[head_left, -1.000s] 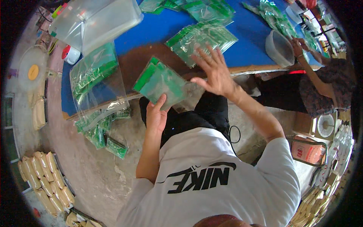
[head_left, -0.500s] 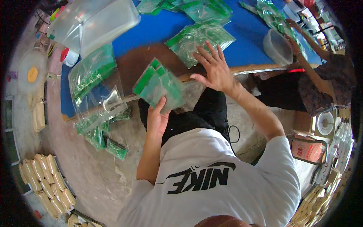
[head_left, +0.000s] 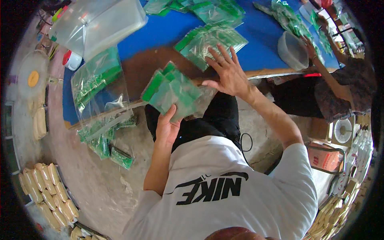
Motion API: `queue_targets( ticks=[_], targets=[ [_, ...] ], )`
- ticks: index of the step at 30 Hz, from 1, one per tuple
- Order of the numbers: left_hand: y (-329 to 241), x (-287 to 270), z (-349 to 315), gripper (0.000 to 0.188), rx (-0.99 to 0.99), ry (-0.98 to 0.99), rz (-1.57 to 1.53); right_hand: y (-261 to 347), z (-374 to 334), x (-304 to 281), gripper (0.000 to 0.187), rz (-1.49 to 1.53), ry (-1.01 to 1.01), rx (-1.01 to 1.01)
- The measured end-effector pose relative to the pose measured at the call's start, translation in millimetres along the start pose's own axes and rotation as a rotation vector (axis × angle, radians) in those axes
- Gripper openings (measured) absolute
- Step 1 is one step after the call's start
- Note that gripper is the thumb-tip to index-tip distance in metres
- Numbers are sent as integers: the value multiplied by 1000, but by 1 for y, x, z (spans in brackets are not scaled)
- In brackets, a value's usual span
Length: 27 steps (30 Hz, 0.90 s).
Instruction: The person gathers and stacks small green packets from a table by hand, then inserts the stack into a clear plastic bag.
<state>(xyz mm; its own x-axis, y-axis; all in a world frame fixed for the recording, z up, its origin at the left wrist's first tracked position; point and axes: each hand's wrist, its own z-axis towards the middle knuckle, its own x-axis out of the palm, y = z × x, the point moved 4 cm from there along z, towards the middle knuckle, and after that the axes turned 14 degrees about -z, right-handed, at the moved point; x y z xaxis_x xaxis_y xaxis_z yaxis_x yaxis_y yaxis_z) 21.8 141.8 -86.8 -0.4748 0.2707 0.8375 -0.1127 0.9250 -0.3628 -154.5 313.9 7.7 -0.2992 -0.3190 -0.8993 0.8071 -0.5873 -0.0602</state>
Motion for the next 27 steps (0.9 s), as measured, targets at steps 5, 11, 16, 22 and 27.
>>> queue_targets(
  ticks=[5, 11, 16, 22, 27],
  targets=[
    [9, -2, 5, 37, -18, 2, -60, 34, -18, 9, 68, 206, 94, -310],
    [4, -2, 5, 37, 10, 9, -22, 12, -4, -4, 56, 196, -34, -54],
    [9, -13, 12, 43, -27, 61, -78, 15, -13, 4, 55, -53, -12, -125],
    [13, 2, 9, 40, -25, 41, -55, 22, -15, 7, 46, 440, 85, -251],
    [11, -14, 8, 41, -41, 61, -164, -11, -1, 10, 60, -60, 71, -49]
  ],
)
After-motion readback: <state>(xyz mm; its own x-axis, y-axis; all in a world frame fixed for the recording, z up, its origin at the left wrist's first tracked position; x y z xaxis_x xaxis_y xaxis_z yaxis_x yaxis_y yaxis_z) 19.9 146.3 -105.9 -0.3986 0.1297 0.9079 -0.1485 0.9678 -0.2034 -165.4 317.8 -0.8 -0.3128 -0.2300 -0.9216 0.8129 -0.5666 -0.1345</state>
